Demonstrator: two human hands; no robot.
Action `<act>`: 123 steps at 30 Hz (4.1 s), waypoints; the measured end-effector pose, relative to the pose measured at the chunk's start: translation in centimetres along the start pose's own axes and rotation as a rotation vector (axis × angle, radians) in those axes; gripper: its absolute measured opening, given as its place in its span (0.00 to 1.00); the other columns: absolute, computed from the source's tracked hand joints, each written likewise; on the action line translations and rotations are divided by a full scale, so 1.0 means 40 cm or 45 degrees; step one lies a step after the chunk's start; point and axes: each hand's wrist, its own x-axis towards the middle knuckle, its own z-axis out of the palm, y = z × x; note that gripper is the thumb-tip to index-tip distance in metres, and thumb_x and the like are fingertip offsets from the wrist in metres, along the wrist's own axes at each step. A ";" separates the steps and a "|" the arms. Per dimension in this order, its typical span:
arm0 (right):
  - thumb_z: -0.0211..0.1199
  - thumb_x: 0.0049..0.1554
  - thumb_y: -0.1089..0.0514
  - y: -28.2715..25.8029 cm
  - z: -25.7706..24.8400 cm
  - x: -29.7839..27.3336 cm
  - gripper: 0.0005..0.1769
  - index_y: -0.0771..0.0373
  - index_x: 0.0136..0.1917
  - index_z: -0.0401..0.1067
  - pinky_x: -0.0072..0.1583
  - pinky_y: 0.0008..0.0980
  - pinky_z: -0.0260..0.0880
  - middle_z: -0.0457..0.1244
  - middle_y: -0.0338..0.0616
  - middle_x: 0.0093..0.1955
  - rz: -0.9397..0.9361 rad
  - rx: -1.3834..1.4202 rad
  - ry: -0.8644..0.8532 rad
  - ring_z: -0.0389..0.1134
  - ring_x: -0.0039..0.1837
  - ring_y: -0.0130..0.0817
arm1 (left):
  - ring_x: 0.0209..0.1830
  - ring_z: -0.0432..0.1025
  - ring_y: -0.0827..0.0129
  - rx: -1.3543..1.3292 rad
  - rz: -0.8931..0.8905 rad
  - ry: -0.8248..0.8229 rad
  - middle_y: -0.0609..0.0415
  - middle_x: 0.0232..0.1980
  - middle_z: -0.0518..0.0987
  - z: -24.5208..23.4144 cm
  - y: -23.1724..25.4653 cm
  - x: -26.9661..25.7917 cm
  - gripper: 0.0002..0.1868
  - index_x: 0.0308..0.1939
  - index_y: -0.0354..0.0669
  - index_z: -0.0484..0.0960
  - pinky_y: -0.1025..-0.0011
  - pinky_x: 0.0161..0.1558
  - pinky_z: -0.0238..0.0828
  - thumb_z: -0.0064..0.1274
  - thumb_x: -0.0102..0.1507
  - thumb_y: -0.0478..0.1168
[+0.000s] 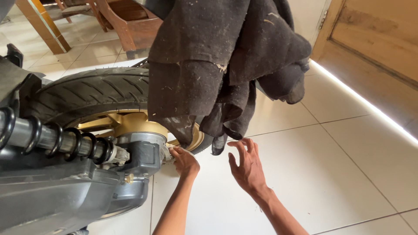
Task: The person wipes the side panels, seat, and rear wheel area of a black scooter using a cloth. They systematically clean the bodywork and engine cover, then move to the rear wheel and brake components.
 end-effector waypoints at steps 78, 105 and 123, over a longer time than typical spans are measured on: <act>0.62 0.53 0.65 -0.082 -0.145 -0.017 0.28 0.64 0.66 0.61 0.63 0.51 0.64 0.58 0.55 0.63 -0.090 -0.039 0.126 0.60 0.64 0.54 | 0.57 0.76 0.51 -1.273 0.342 0.248 0.32 0.69 0.62 -0.293 0.179 -0.305 0.45 0.78 0.34 0.39 0.59 0.59 0.77 0.50 0.64 0.34; 0.62 0.55 0.64 -0.047 -0.156 -0.013 0.25 0.63 0.66 0.63 0.63 0.49 0.63 0.60 0.54 0.61 0.014 0.055 0.133 0.60 0.63 0.54 | 0.71 0.67 0.49 -1.377 0.634 1.154 0.36 0.71 0.66 -0.328 0.270 -0.297 0.35 0.74 0.35 0.56 0.54 0.68 0.67 0.51 0.64 0.25; 0.61 0.56 0.64 0.163 -0.073 0.001 0.23 0.63 0.64 0.63 0.61 0.47 0.67 0.64 0.52 0.59 0.101 0.022 0.049 0.63 0.60 0.50 | 0.42 0.78 0.58 -0.521 0.680 0.804 0.49 0.42 0.82 0.077 0.093 -0.113 0.26 0.56 0.37 0.70 0.55 0.50 0.71 0.64 0.58 0.39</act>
